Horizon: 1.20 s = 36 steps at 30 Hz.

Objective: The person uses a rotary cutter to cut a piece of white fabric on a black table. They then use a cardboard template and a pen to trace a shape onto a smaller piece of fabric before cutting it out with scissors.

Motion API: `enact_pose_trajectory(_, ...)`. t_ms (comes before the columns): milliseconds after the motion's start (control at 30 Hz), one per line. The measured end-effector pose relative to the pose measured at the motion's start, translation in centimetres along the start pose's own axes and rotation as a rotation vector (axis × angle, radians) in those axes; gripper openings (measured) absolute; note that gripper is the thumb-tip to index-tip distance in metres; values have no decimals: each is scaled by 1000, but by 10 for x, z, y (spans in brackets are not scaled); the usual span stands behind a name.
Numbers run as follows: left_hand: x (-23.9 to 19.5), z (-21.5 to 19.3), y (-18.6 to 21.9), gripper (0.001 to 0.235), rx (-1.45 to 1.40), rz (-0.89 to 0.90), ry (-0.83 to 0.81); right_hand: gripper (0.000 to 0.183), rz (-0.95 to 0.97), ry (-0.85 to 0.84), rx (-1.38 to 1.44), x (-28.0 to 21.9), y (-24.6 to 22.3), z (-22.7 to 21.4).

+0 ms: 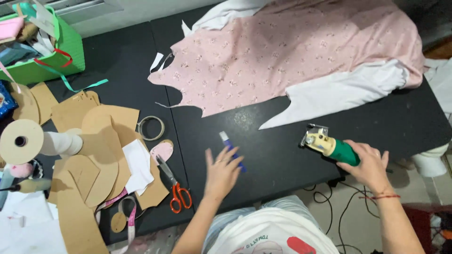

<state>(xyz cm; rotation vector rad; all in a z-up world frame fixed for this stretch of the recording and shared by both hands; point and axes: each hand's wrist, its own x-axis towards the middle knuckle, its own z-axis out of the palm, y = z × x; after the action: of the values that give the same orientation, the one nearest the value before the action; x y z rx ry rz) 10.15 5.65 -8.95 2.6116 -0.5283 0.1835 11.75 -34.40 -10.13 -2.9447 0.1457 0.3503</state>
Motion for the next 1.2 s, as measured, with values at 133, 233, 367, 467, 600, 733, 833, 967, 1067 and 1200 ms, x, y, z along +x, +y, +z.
enact_pose_trajectory(133, -27, -10, -18, 38, 95, -211, -73, 69, -26, -49, -23, 21, 35, -5)
enact_pose_trajectory(233, -31, -20, -17, 44, 138, -358, -53, 75, -102, -26, -27, 45, 67, -6)
enact_pose_trajectory(367, -19, -24, -6, 37, 163, -550, 100, 76, -166, -175, -8, 69, 87, -18)
enact_pose_trajectory(467, 4, -13, -28, 28, -76, -618, 314, 68, -63, -167, 321, 88, 75, -32)
enact_pose_trajectory(600, 56, 8, -84, 37, -536, -1026, 464, 40, 334, 338, 1279, 134, 98, 22)
enact_pose_trajectory(733, 115, 34, -122, 56, -1061, -1256, 681, 9, 520, 123, 1458, 187, 121, 61)
enact_pose_trajectory(833, 150, 44, -137, 24, -720, -1259, 560, 17, 701, 146, 1963, 206, 71, 44)
enact_pose_trajectory(967, 156, 61, -153, 28, -604, -1323, 413, 22, 746, -79, 1972, 207, 15, 2)
enact_pose_trajectory(1067, 158, 6, -100, 25, -898, -1319, 490, 20, 576, 37, 2033, 179, -14, -62)
enact_pose_trajectory(1200, 126, -8, -50, 38, -1532, -1251, 780, 66, 277, 139, 2334, 135, 8, -90)
